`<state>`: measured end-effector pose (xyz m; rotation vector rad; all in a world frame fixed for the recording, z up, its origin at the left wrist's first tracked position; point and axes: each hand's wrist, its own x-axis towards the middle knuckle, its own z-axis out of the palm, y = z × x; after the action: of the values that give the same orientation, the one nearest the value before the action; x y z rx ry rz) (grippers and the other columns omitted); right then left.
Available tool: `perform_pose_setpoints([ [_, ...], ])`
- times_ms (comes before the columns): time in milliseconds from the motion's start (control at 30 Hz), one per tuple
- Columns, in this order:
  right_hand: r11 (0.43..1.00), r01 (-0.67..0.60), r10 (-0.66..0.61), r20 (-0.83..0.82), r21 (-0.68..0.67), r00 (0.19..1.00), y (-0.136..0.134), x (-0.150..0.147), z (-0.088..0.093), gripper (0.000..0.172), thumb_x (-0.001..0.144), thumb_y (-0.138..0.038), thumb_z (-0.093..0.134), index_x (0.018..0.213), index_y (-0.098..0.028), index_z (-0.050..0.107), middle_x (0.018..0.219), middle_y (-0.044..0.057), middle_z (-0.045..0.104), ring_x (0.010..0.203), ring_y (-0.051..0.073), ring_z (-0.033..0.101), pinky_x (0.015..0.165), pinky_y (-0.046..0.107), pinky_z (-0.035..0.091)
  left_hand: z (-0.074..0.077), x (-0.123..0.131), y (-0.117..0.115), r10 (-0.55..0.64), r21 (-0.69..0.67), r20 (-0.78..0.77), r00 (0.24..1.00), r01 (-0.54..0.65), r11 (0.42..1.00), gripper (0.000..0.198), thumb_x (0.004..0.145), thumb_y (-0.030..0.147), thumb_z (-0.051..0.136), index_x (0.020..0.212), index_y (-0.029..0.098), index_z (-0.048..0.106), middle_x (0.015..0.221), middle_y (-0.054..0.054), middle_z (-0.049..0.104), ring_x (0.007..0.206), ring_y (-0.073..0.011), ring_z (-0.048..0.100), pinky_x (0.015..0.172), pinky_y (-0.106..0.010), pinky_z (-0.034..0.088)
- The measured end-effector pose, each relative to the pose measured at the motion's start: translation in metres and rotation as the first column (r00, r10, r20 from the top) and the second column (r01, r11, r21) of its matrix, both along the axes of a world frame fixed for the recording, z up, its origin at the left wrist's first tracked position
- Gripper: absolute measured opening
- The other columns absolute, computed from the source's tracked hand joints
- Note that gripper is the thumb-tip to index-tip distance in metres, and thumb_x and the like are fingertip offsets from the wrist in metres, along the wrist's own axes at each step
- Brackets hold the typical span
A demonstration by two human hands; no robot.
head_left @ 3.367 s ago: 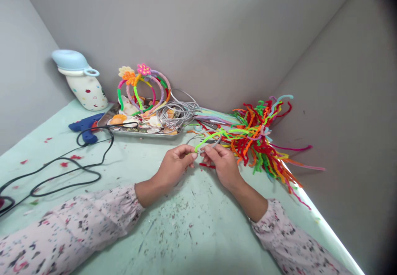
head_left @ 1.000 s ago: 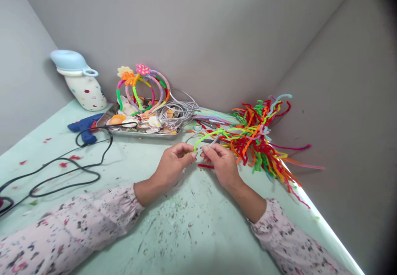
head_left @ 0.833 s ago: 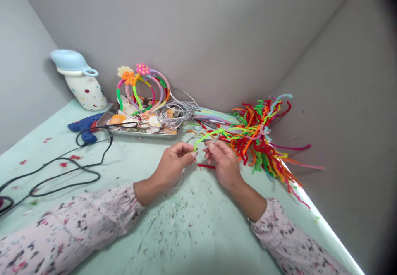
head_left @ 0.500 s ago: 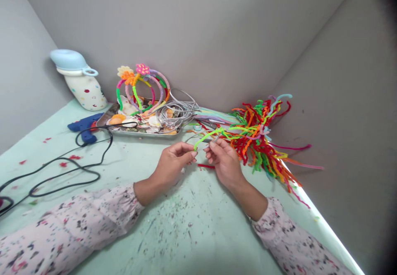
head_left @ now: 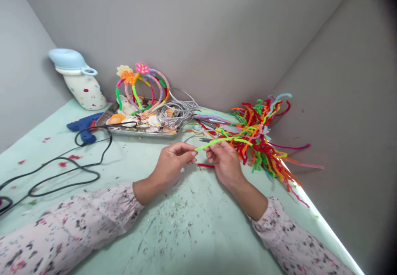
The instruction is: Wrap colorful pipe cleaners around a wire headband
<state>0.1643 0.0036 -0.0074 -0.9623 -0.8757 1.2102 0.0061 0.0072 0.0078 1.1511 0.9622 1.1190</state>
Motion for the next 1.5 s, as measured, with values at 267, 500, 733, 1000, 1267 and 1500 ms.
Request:
perform_pose_setpoints([
  [267, 0.999, -0.005, 0.005, 0.011, 0.037, 1.0, 0.002, 0.001, 0.0, 0.011, 0.075, -0.027, 0.067, 0.073, -0.018, 0.061, 0.065, -0.002, 0.064, 0.055, 0.009, 0.054, 0.048, 0.019, 0.041, -0.002, 0.001, -0.001, -0.037, 0.025, 0.005, 0.999, 0.037, 0.999, 0.013, 0.071, 0.021, 0.071, 0.081, 0.015, 0.067, 0.066, 0.0, 0.067, 0.063, -0.0112, 0.061, 0.06, -0.022, 0.045],
  [500, 0.997, -0.031, 0.025, 0.071, 0.075, 0.997, -0.001, 0.002, -0.002, 0.011, 0.078, -0.029, 0.066, 0.077, -0.019, 0.061, 0.068, -0.002, 0.066, 0.057, 0.009, 0.055, 0.051, 0.02, 0.043, -0.007, 0.0, 0.002, -0.097, -0.069, 0.091, 0.991, 0.103, 0.992, 0.022, 0.08, 0.037, 0.062, 0.085, 0.015, 0.061, 0.074, -0.003, 0.068, 0.061, -0.0114, 0.062, 0.054, -0.021, 0.042],
  [733, 0.991, -0.05, 0.035, 0.123, 0.127, 0.992, 0.0, 0.003, -0.007, 0.009, 0.08, -0.028, 0.064, 0.078, -0.019, 0.061, 0.068, -0.002, 0.064, 0.056, 0.009, 0.054, 0.051, 0.021, 0.042, -0.006, 0.0, 0.004, -0.16, -0.086, 0.015, 0.987, 0.161, 0.983, 0.027, 0.079, 0.04, 0.062, 0.072, 0.015, 0.057, 0.066, -0.002, 0.064, 0.052, -0.0087, 0.055, 0.051, -0.022, 0.039],
  [1000, 0.988, -0.072, 0.046, 0.184, 0.137, 0.982, -0.002, 0.003, -0.002, 0.01, 0.082, -0.028, 0.062, 0.076, -0.02, 0.058, 0.06, -0.005, 0.057, 0.053, 0.009, 0.049, 0.053, 0.022, 0.04, -0.005, 0.0, 0.004, -0.17, -0.06, -0.038, 0.985, 0.168, 0.984, 0.026, 0.079, 0.038, 0.062, 0.07, 0.014, 0.057, 0.062, -0.001, 0.063, 0.049, -0.0071, 0.05, 0.051, -0.021, 0.037],
  [1267, 0.995, -0.032, 0.016, 0.172, 0.095, 0.985, -0.002, 0.002, -0.001, 0.018, 0.078, -0.033, 0.067, 0.074, -0.02, 0.056, 0.069, -0.003, 0.061, 0.055, 0.01, 0.051, 0.052, 0.022, 0.04, -0.01, 0.001, 0.004, -0.184, -0.05, -0.063, 0.981, 0.181, 0.982, 0.027, 0.079, 0.04, 0.062, 0.073, 0.015, 0.058, 0.062, 0.001, 0.062, 0.049, -0.0068, 0.05, 0.049, -0.02, 0.035],
  [1500, 0.992, -0.057, 0.039, 0.156, 0.113, 0.987, -0.003, 0.001, -0.001, 0.015, 0.079, -0.032, 0.067, 0.077, -0.02, 0.058, 0.07, -0.003, 0.061, 0.056, 0.009, 0.051, 0.052, 0.021, 0.04, -0.018, 0.002, 0.006, -0.186, -0.045, 0.001, 0.983, 0.186, 0.982, 0.024, 0.078, 0.038, 0.063, 0.075, 0.015, 0.058, 0.061, 0.002, 0.06, 0.048, -0.006, 0.047, 0.048, -0.019, 0.034],
])
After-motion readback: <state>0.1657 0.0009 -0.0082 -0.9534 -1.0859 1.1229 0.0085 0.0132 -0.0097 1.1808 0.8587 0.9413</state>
